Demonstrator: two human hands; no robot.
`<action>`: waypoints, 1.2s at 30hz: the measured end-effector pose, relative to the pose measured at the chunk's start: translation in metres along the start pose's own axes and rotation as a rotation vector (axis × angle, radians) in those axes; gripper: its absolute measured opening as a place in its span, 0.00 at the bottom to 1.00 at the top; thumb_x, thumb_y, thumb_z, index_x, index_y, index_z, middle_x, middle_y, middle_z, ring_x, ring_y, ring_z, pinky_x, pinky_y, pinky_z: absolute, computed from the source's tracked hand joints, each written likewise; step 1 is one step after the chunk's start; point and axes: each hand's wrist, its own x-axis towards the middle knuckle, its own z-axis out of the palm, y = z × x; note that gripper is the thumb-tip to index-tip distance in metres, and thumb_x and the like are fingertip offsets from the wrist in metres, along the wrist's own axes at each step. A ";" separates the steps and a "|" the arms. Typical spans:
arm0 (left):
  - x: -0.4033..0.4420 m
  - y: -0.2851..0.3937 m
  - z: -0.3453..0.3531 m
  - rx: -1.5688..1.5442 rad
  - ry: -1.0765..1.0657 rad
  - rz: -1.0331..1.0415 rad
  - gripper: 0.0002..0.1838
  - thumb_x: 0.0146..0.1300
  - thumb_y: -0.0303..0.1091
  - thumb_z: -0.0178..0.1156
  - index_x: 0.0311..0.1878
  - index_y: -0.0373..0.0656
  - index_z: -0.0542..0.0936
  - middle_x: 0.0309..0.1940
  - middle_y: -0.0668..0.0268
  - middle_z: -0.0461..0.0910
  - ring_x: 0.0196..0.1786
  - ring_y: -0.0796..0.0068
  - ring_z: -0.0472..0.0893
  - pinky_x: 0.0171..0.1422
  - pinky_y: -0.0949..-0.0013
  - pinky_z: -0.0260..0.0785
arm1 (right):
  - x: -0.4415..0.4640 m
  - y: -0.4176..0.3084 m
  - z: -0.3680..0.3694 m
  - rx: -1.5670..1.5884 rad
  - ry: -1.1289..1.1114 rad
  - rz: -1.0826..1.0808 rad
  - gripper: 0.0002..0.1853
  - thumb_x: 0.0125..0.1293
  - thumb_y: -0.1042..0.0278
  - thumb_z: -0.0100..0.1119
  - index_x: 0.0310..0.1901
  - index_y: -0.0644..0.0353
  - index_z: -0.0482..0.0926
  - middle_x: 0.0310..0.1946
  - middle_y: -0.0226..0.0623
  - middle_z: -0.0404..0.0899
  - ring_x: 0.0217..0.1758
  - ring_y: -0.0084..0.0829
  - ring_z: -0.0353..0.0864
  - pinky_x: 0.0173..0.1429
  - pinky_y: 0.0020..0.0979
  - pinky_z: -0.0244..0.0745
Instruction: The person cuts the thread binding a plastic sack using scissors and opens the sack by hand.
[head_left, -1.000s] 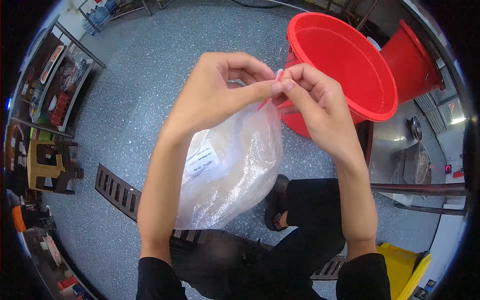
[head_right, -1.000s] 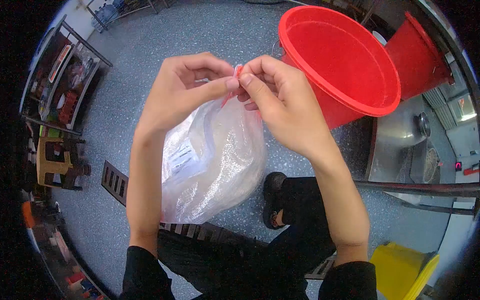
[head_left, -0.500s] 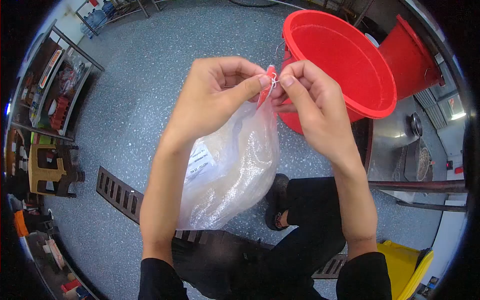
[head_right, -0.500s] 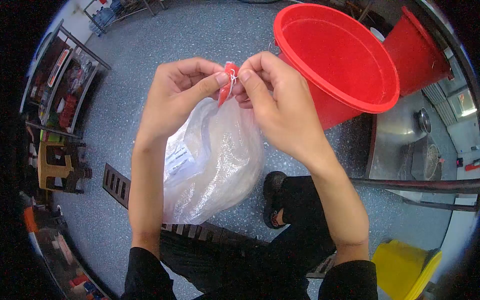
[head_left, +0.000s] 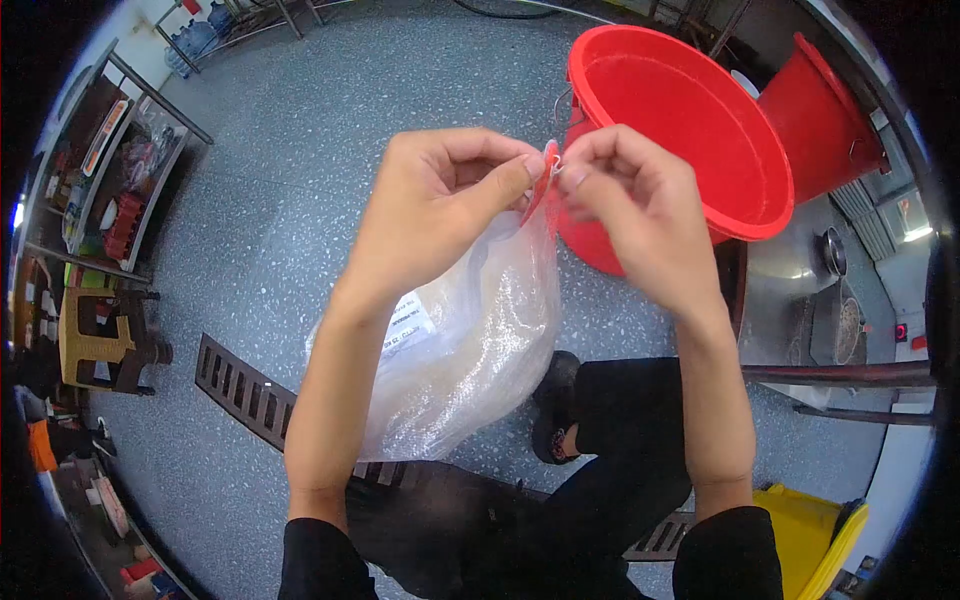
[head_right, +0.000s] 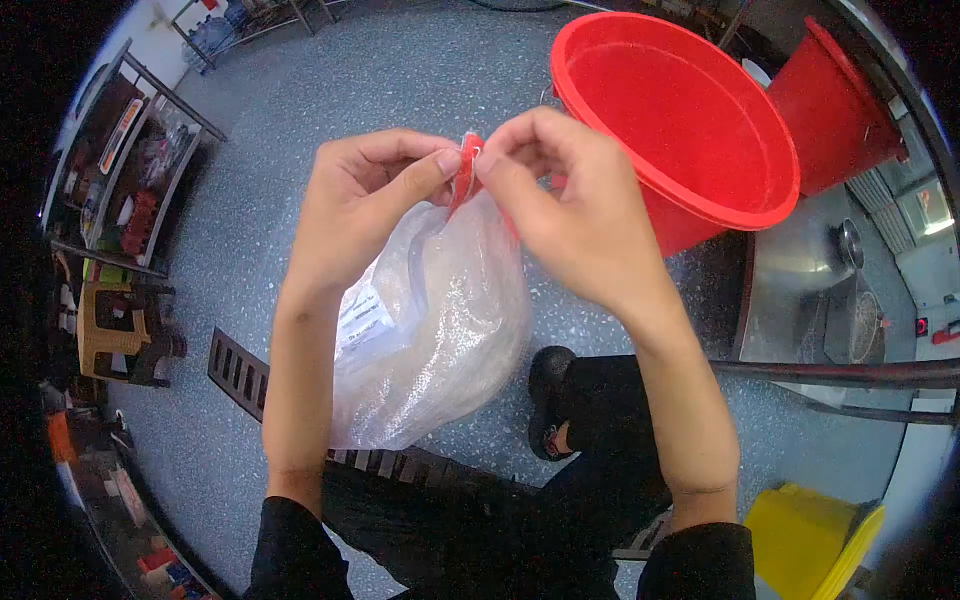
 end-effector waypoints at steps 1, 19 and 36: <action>0.000 0.000 0.000 -0.001 -0.013 -0.017 0.11 0.68 0.28 0.67 0.48 0.31 0.86 0.37 0.61 0.88 0.41 0.77 0.86 0.48 0.73 0.80 | 0.001 -0.002 -0.001 0.013 0.034 0.000 0.10 0.72 0.67 0.62 0.41 0.68 0.82 0.31 0.32 0.84 0.36 0.18 0.81 0.39 0.24 0.76; -0.005 0.007 0.017 0.385 0.114 0.165 0.09 0.62 0.24 0.70 0.44 0.32 0.88 0.37 0.61 0.86 0.39 0.76 0.86 0.45 0.74 0.79 | 0.001 -0.002 -0.002 0.104 -0.071 0.095 0.10 0.76 0.71 0.57 0.43 0.70 0.84 0.37 0.38 0.87 0.42 0.23 0.86 0.50 0.25 0.81; 0.004 -0.007 -0.014 -0.185 -0.104 -0.176 0.08 0.66 0.29 0.68 0.43 0.34 0.86 0.36 0.62 0.87 0.37 0.74 0.88 0.45 0.73 0.83 | 0.000 0.005 0.010 -0.055 -0.029 -0.024 0.10 0.74 0.70 0.58 0.41 0.70 0.82 0.32 0.37 0.85 0.37 0.21 0.83 0.40 0.27 0.79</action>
